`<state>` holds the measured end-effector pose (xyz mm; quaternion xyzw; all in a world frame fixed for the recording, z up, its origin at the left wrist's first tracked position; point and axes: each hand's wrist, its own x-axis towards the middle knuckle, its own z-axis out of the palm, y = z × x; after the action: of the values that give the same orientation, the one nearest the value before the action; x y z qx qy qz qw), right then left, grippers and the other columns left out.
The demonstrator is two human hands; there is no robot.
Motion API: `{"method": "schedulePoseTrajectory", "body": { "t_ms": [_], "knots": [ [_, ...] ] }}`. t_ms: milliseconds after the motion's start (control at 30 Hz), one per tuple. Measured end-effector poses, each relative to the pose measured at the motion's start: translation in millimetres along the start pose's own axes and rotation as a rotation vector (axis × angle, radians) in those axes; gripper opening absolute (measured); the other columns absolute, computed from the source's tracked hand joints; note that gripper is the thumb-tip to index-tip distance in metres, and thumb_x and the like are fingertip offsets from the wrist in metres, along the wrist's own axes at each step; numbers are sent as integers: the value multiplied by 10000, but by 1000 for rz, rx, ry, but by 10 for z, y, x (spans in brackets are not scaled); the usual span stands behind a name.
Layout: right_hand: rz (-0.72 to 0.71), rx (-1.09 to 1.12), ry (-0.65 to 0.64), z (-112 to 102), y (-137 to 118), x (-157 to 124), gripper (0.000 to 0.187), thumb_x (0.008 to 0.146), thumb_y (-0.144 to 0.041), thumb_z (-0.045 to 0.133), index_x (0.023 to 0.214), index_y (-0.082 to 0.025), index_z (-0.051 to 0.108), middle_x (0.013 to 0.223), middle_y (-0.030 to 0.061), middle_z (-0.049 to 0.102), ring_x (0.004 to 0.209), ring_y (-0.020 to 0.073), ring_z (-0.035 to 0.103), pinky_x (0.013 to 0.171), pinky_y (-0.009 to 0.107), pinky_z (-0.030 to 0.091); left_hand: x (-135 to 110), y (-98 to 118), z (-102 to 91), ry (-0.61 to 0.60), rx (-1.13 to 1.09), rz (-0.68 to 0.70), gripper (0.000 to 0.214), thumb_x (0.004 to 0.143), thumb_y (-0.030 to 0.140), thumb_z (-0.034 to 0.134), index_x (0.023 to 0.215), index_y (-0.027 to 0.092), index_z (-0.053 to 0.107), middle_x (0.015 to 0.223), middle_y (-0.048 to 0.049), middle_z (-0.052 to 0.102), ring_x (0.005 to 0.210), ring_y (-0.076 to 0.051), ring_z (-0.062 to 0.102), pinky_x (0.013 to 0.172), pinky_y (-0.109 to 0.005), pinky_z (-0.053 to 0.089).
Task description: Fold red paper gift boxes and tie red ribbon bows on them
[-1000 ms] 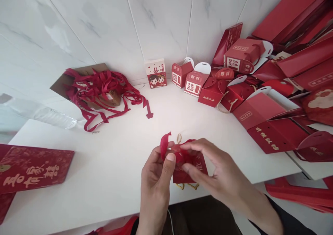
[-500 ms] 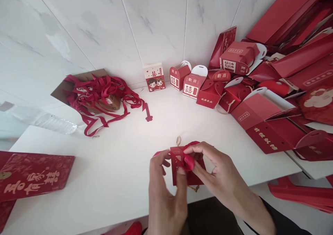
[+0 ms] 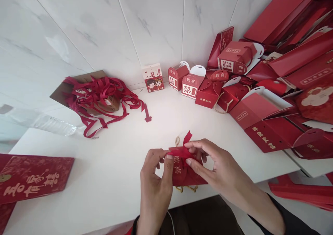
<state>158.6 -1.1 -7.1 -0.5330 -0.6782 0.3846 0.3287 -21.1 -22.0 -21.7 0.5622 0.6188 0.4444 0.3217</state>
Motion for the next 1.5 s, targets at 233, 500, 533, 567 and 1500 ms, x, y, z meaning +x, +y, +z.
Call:
{"method": "schedulePoseTrajectory", "body": {
  "t_ms": [233, 500, 533, 567, 1500],
  "knots": [
    [84, 10, -36, -65, 51, -37, 187, 1005, -386, 569, 1122, -287, 677, 936, 17, 718, 804, 187, 663, 662, 286, 562, 130, -143, -195, 225, 235, -68, 178, 917, 346, 572, 1034, 230, 640, 1064, -74, 640, 917, -238, 574, 717, -345, 436],
    [113, -6, -5, -84, 115, -84, 254, 1008, -463, 563, 1185, -312, 666, 1081, 19, 733, 885, 199, 685, 642, 274, 564, -263, -47, 55, 120, 55, -155, 225, 924, 344, 557, 1085, 262, 692, 805, -40, 629, 715, -205, 522, 538, -284, 399],
    [114, -7, -6, -91, 113, -89, 249, 1002, -456, 577, 1188, -316, 666, 1065, 13, 735, 879, 195, 685, 661, 274, 572, -278, -44, 74, 92, 38, -156, 248, 921, 337, 562, 1116, 266, 697, 802, -36, 633, 716, -203, 525, 587, -296, 433],
    [115, -6, -3, -100, 109, -95, 245, 997, -450, 586, 1184, -317, 669, 1040, 9, 736, 871, 192, 685, 668, 271, 576, -281, -45, 81, 66, 33, -146, 238, 916, 330, 569, 1099, 267, 708, 798, -33, 637, 717, -200, 526, 630, -306, 454],
    [-88, 45, -99, 33, -93, 4, 130, 1024, -226, 529, 982, -254, 649, 953, 0, 673, 770, 127, 644, 674, 229, 541, -83, -10, 119, 40, 40, 215, 238, 988, 184, 572, 1159, 308, 684, 1084, -41, 669, 976, -173, 639, 790, -276, 537]
  ]
}}
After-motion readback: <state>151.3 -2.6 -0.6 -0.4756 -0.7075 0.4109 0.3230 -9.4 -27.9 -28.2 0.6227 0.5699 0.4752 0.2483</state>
